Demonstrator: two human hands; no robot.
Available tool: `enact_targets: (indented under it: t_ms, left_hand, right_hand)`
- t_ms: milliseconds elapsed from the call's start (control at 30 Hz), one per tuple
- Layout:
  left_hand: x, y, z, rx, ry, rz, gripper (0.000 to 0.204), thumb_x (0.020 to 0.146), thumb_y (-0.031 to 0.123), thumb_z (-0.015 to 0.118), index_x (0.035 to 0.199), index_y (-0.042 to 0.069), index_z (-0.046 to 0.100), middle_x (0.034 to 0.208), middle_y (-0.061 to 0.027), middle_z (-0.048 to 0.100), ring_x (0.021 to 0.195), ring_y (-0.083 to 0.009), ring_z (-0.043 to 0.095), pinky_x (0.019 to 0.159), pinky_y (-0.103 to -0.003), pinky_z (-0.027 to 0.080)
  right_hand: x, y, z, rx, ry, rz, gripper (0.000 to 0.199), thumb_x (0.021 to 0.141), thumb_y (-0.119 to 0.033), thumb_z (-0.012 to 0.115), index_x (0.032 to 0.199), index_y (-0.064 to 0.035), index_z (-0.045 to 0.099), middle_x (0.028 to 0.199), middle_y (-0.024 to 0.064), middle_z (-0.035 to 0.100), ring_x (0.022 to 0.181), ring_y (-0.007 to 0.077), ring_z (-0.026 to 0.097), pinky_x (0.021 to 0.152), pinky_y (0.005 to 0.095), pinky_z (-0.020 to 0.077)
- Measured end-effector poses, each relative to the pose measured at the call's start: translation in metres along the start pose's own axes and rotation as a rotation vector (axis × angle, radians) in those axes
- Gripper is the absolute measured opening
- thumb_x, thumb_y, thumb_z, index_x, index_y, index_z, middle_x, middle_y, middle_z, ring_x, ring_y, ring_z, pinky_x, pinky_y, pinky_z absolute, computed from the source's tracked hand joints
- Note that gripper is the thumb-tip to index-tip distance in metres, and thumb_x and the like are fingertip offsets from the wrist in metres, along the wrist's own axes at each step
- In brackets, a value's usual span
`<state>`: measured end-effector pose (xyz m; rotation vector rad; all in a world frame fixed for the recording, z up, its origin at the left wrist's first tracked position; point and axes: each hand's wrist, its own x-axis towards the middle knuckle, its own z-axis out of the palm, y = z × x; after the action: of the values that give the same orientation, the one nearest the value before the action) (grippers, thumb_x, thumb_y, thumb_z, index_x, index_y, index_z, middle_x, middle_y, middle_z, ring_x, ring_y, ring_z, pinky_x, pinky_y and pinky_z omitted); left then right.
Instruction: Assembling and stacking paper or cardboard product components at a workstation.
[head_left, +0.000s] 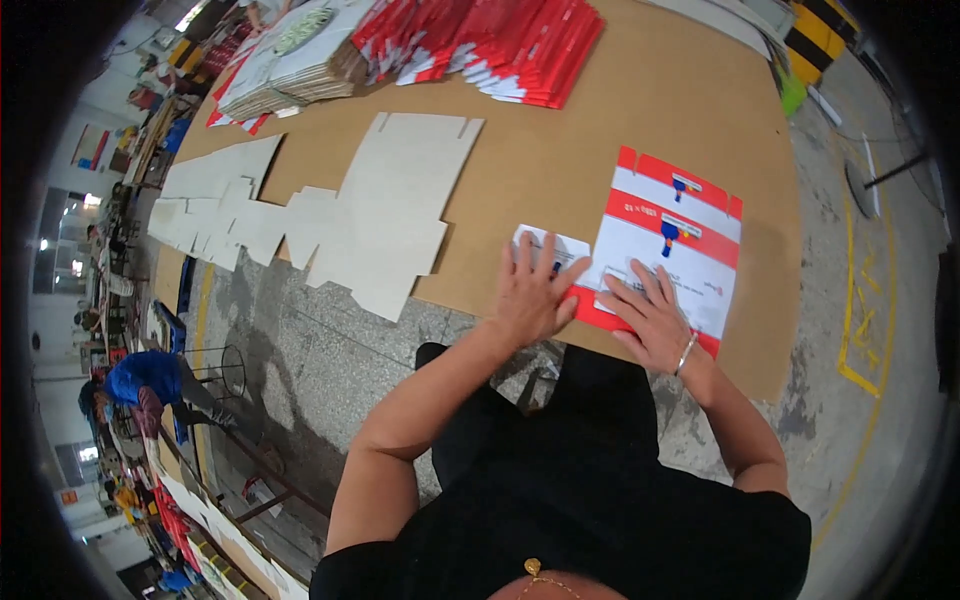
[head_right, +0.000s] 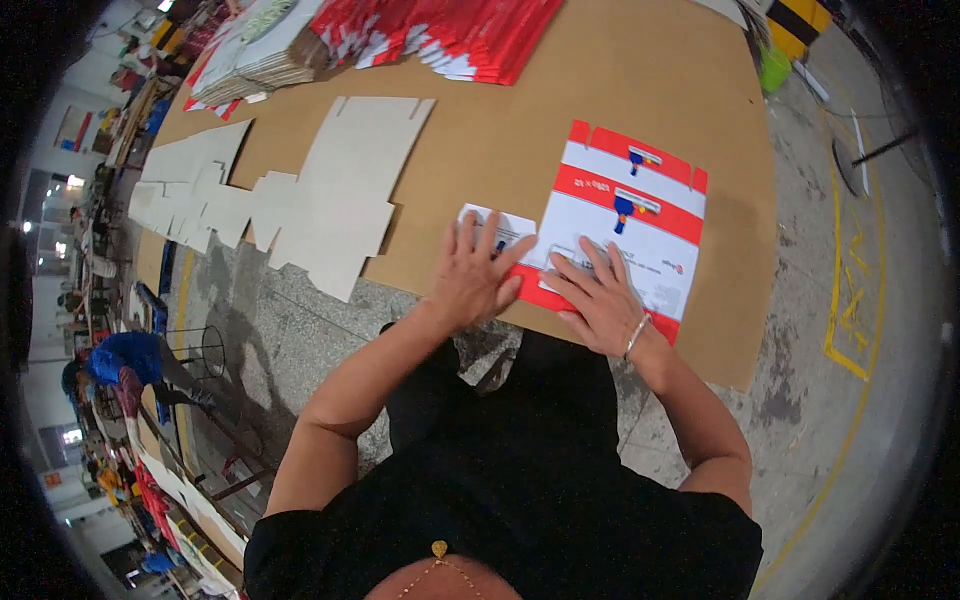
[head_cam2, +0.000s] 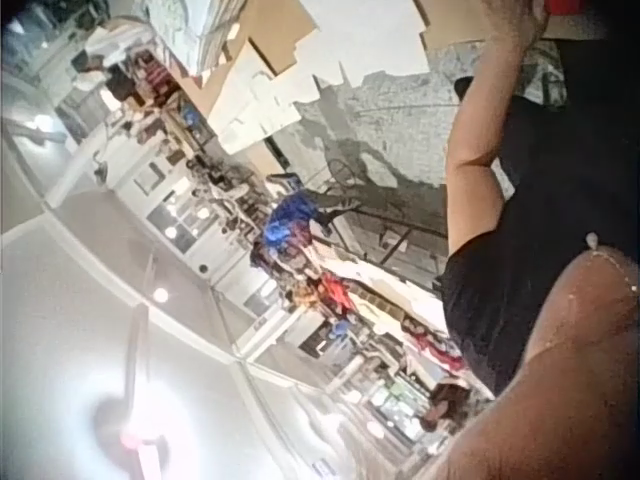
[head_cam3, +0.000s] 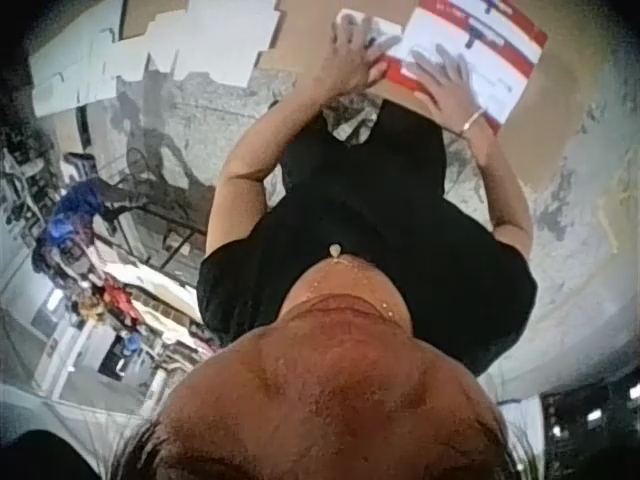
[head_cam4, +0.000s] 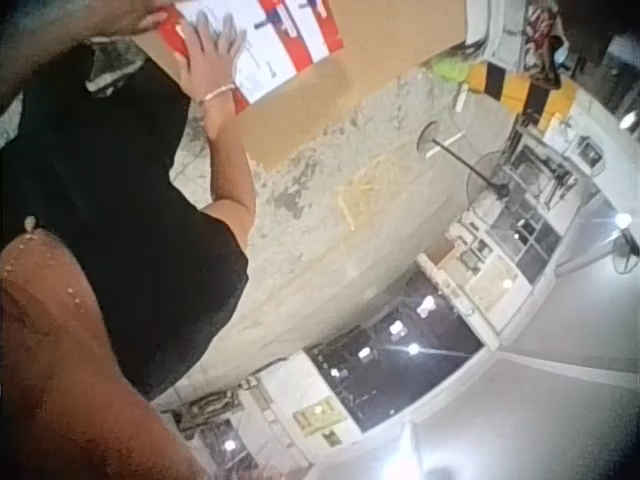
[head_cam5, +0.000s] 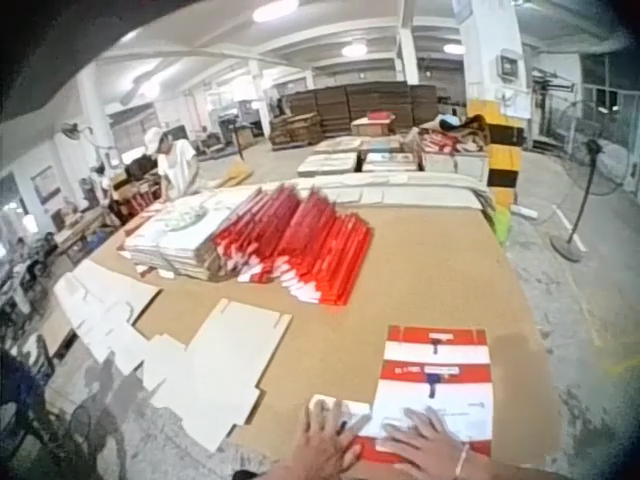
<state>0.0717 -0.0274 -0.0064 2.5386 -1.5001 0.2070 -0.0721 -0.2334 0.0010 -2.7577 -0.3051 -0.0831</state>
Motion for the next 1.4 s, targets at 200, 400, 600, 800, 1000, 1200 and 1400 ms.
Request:
enact_targets:
  t_ms: [200,400,600,800,1000,1200,1400]
  left_hand:
    - [-0.01,0.029,0.044,-0.001,0.076,-0.068,0.063,0.08,0.04,0.064,0.136,0.016,0.053,0.142,-0.0289,0.039,0.127,-0.0542,0.038,0.102,-0.067,0.031]
    - [-0.05,0.054,-0.016,0.054,-0.084,0.106,0.051,0.085,0.042,0.061,0.125,0.011,0.061,0.143,-0.0117,0.045,0.136,-0.0347,0.036,0.108,-0.061,0.028]
    - [-0.069,0.02,-0.007,-0.385,0.075,0.016,0.039,0.088,0.031,0.06,0.122,0.012,0.061,0.137,-0.0158,0.048,0.131,-0.0399,0.04,0.11,-0.054,0.03]
    - [-0.022,-0.042,0.009,-0.388,0.339,0.003,0.039,0.083,0.023,0.067,0.119,0.01,0.06,0.134,-0.0212,0.047,0.125,-0.0431,0.042,0.106,-0.055,0.034]
    - [-0.028,-0.045,0.012,-0.287,0.265,-0.109,0.041,0.086,0.025,0.064,0.122,0.007,0.058,0.131,-0.0225,0.047,0.125,-0.0454,0.04,0.107,-0.053,0.034]
    - [-0.007,-0.024,0.003,-0.375,0.187,-0.091,0.04,0.087,0.024,0.062,0.122,0.006,0.058,0.13,-0.0221,0.048,0.125,-0.0444,0.04,0.107,-0.052,0.035]
    - [-0.028,-0.047,-0.001,-0.327,0.174,-0.133,0.041,0.083,0.017,0.063,0.122,0.005,0.058,0.129,-0.0211,0.049,0.122,-0.043,0.044,0.104,-0.05,0.039]
  right_hand:
    - [-0.015,-0.006,0.003,-0.001,-0.076,0.071,0.052,0.084,-0.028,0.063,0.134,-0.014,0.054,0.15,0.0086,0.04,0.143,0.041,0.022,0.115,0.0618,0.0076]
    - [-0.02,-0.019,0.0,0.053,-0.074,0.042,0.051,0.084,-0.027,0.061,0.131,-0.0075,0.054,0.147,0.0155,0.041,0.142,0.0459,0.02,0.114,0.0638,0.006]
    - [-0.018,0.022,-0.01,-0.176,0.0,-0.003,0.048,0.086,-0.027,0.058,0.13,-0.0078,0.056,0.146,0.0161,0.043,0.14,0.0471,0.025,0.112,0.0652,0.0105]
    - [-0.049,0.212,-0.041,0.045,0.638,0.733,0.043,0.088,-0.019,0.061,0.128,-0.0039,0.056,0.127,0.0213,0.055,0.114,0.0378,0.053,0.097,0.0461,0.0432]
    - [-0.03,0.235,-0.097,1.15,0.434,0.649,0.067,0.085,-0.009,0.069,0.144,-0.0046,0.04,0.125,0.0077,0.061,0.102,0.0172,0.062,0.09,0.0312,0.0505]
    - [0.048,0.352,-0.096,0.519,0.353,0.519,0.083,0.071,-0.023,0.085,0.141,-0.005,0.045,0.121,0.0111,0.064,0.106,0.0175,0.062,0.092,0.0328,0.0502]
    - [0.309,0.254,-0.019,0.356,0.358,0.706,0.074,0.081,-0.041,0.072,0.136,0.0023,0.047,0.126,0.0151,0.063,0.113,0.0223,0.06,0.097,0.0387,0.0476]
